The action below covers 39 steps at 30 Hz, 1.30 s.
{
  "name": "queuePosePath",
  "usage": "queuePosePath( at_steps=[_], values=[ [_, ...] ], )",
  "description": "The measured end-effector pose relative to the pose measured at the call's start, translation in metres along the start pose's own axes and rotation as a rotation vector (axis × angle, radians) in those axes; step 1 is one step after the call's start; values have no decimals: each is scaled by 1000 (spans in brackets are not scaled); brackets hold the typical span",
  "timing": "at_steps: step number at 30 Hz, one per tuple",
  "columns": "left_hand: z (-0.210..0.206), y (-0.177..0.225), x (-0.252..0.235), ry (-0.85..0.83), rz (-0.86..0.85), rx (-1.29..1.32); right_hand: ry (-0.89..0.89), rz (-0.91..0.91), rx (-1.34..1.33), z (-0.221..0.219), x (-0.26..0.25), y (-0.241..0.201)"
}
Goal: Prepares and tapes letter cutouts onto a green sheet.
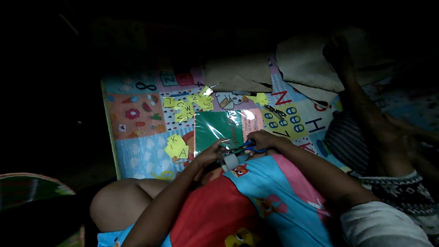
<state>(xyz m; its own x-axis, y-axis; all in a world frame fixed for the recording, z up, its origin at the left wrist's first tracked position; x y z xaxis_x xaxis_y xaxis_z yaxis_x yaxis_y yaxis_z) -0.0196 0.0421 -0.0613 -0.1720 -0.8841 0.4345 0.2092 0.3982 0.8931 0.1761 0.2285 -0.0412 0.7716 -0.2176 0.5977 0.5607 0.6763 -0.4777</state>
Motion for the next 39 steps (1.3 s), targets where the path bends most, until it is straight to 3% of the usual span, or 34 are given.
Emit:
queuePosePath(
  at_steps=[13,17,21,24,27,31,35,39],
  values=[
    [2,2,-2,-30,-5,-54,11,-5,71,4,7,-8],
    [2,0,-2,-31,10,-29,120,-19,79,7,13,-4],
    [2,-5,-3,-22,4,6,272,-162,107,12,15,20],
    [3,-7,-3,3,-1,50,259,-247,69,7,8,45],
    [2,-10,-5,32,-20,89,278,-192,29,3,1,48],
    [2,-11,-2,62,-12,90,437,-42,144,-1,2,3],
    [-1,-10,-1,85,-18,101,269,-139,206,-6,-1,-24],
    [-3,-8,3,106,-23,105,80,148,-202,-18,-6,-49]
  ],
)
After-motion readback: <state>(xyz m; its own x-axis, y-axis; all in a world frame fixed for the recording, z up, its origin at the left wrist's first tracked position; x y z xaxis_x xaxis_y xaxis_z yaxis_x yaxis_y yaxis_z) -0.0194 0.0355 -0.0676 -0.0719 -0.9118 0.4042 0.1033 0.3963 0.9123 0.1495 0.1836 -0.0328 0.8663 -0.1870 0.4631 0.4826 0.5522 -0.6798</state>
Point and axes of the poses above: each hand's wrist, its own x-axis away from the middle knuckle, its own z-axis out of the back of the hand, y = z × x, the point moved 1 cm from there along -x, towards the middle knuckle, and after that the axes turned 7 degrees about -x, right-handed, at the moved point
